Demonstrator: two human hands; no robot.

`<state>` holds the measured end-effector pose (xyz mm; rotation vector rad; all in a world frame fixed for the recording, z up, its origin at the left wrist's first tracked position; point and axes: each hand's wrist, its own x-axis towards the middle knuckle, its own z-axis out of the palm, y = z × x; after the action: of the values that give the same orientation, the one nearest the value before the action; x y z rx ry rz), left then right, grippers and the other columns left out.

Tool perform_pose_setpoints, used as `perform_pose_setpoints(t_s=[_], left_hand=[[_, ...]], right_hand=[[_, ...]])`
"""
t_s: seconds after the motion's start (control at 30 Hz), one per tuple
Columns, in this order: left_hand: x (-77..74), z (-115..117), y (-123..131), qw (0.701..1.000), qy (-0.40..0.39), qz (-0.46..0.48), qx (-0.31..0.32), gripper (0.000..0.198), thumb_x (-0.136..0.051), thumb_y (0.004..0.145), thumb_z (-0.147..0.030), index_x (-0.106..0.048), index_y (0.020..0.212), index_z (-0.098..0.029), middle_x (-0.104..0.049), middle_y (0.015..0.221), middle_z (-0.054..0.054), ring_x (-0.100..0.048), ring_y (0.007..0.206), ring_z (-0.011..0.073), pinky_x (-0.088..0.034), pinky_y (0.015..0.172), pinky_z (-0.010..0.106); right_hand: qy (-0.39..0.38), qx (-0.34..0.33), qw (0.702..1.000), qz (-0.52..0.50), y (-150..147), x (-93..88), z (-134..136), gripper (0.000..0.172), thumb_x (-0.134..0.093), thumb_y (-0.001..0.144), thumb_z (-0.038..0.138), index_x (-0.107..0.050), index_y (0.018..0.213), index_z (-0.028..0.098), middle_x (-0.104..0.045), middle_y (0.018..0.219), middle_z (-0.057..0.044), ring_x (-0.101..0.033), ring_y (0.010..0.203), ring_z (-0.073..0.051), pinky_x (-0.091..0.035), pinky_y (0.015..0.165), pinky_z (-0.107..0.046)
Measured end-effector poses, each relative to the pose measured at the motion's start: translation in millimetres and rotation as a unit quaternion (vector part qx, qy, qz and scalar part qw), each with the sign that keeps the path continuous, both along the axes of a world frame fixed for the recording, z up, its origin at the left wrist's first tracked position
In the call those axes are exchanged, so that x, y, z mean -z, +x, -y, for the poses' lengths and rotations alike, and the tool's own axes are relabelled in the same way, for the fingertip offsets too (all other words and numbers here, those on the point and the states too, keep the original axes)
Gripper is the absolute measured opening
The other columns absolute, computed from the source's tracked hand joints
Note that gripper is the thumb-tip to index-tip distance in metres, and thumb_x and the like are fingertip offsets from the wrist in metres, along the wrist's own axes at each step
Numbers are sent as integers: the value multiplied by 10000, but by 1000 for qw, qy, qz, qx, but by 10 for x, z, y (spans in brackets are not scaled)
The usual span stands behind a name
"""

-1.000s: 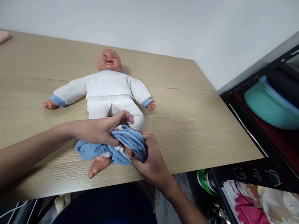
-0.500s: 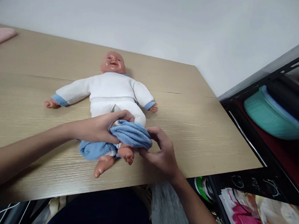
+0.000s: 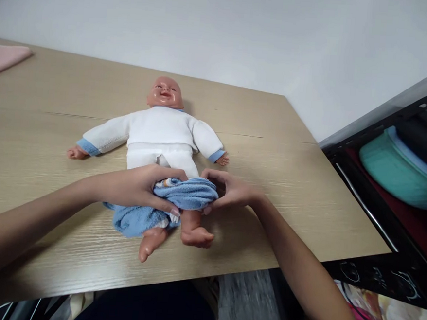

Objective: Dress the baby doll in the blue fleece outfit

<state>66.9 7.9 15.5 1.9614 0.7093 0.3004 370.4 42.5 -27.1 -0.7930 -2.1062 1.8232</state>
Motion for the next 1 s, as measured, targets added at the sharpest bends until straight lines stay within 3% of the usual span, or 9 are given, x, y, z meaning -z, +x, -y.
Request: perform_pose_setpoints(t_s=[0.13,0.27,0.4,0.6,0.7,0.8,0.87,0.93,1.0], left_hand=[[-82,215,-84,993,58,-60,-86,507,-810,976,-646,-656,1256,-253,-726,1120,27,-685,994,267,-487,823,358],[-80,467,-346,974,122,-67,-181,450,-705,1041,-662,-648,1238,-261,-692,1244,60,-635,1111,290,-500,903,382],[27,615,-654,975,74,-87,-192,369,-713,1045,-613,-662,1189,-277,-686,1170,38,-635,1050,269,-530,880,364],[143,700,-748,978,52,-32,-198,198,-624,1111,-474,-684,1173,-296,-625,1434,62,-578,1357,293,-505,1152,418],[203,677,-697,946,133,-3,-296,180,-588,1114,-432,-640,1195,-281,-579,1541,101,-481,1493,344,-394,1263,537],[258,611,-672,908,191,1,-374,142,-532,1119,-370,-589,1175,-253,-549,1596,134,-459,1530,359,-328,1299,590],[292,540,-682,905,171,5,-391,159,-496,1128,-362,-556,1214,-242,-597,1518,141,-549,1428,327,-432,1216,519],[341,433,-710,901,147,-3,-408,167,-479,1138,-386,-526,1208,-242,-673,1222,91,-641,1146,275,-527,995,421],[416,279,-742,888,149,-8,-436,170,-494,1133,-423,-492,1094,-257,-552,863,-10,-560,799,218,-477,735,350]], right_hand=[[24,3,1000,19,1,-52,57,485,-938,849,569,-726,1099,211,-643,957,19,-617,879,-185,-495,771,-274],[60,67,996,-11,-74,-129,167,384,-809,974,591,-685,960,228,-559,919,11,-551,842,-180,-470,754,-285],[37,111,993,-30,-234,-203,152,340,-822,972,535,-687,1109,254,-596,998,2,-582,914,-196,-504,816,-295],[-18,156,987,-28,-423,-95,-79,334,-866,933,501,-693,1067,248,-646,1002,15,-611,931,-186,-498,864,-290],[-22,170,985,-21,-503,-98,-151,386,-858,913,569,-703,1057,246,-660,998,10,-614,917,-193,-497,842,-296],[56,155,985,39,-606,-201,-150,404,-829,931,614,-711,989,233,-655,949,9,-595,875,-192,-472,802,-301],[119,150,980,55,-683,-255,-132,396,-823,945,599,-687,936,228,-629,902,14,-573,846,-187,-453,782,-304],[161,175,971,29,-760,-239,-138,364,-800,973,569,-659,953,234,-602,889,19,-557,842,-185,-443,770,-303],[178,223,958,-13,-838,-139,-198,329,-752,1012,552,-630,994,246,-569,878,26,-541,835,-182,-438,757,-300]])
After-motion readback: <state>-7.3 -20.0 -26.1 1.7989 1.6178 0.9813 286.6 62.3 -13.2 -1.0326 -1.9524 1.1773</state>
